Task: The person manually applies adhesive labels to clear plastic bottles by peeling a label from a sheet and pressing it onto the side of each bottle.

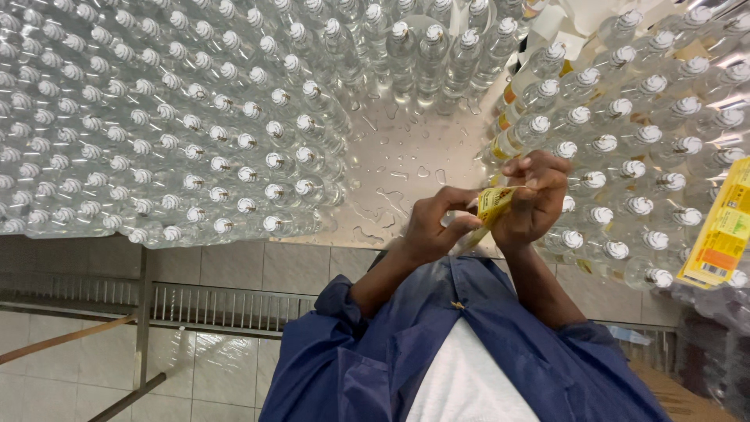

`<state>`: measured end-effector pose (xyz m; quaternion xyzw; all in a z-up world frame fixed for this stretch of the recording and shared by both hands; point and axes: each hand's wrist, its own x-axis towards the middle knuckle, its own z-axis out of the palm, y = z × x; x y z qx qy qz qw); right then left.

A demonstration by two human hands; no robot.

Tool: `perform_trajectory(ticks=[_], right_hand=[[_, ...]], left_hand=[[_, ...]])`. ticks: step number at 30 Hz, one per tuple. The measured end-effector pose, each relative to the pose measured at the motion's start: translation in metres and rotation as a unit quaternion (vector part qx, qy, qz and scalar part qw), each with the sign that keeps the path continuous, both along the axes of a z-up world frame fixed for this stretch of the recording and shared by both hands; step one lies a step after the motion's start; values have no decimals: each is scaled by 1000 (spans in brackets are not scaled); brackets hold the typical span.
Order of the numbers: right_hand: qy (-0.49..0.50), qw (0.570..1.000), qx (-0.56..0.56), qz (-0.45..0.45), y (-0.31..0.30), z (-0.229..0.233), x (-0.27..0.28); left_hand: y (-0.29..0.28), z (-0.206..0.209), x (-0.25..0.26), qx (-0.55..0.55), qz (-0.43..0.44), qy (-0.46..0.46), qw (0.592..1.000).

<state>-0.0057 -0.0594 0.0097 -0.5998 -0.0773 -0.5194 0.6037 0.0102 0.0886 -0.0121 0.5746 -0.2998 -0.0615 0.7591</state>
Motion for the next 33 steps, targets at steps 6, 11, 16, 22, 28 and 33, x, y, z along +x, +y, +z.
perform_trajectory(ticks=[6, 11, 16, 22, 28, 33], right_hand=[[-10, 996, 81, 25, -2, 3, 0], [-21, 997, 77, 22, -2, -6, 2], [-27, 994, 104, 30, 6, 2, -1], [-22, 990, 136, 36, 3, 6, 0], [-27, 990, 134, 33, -7, -3, 2], [-24, 997, 60, -33, -10, -4, 1]], left_hand=[[-10, 14, -10, -5, -27, -85, 996], [-17, 18, -1, -39, -5, -92, 995], [-26, 14, -1, -24, 57, -156, 986], [-21, 31, 3, -17, 80, -250, 965], [-13, 28, -1, 23, 72, -284, 956], [-2, 35, -6, -5, 3, -202, 979]])
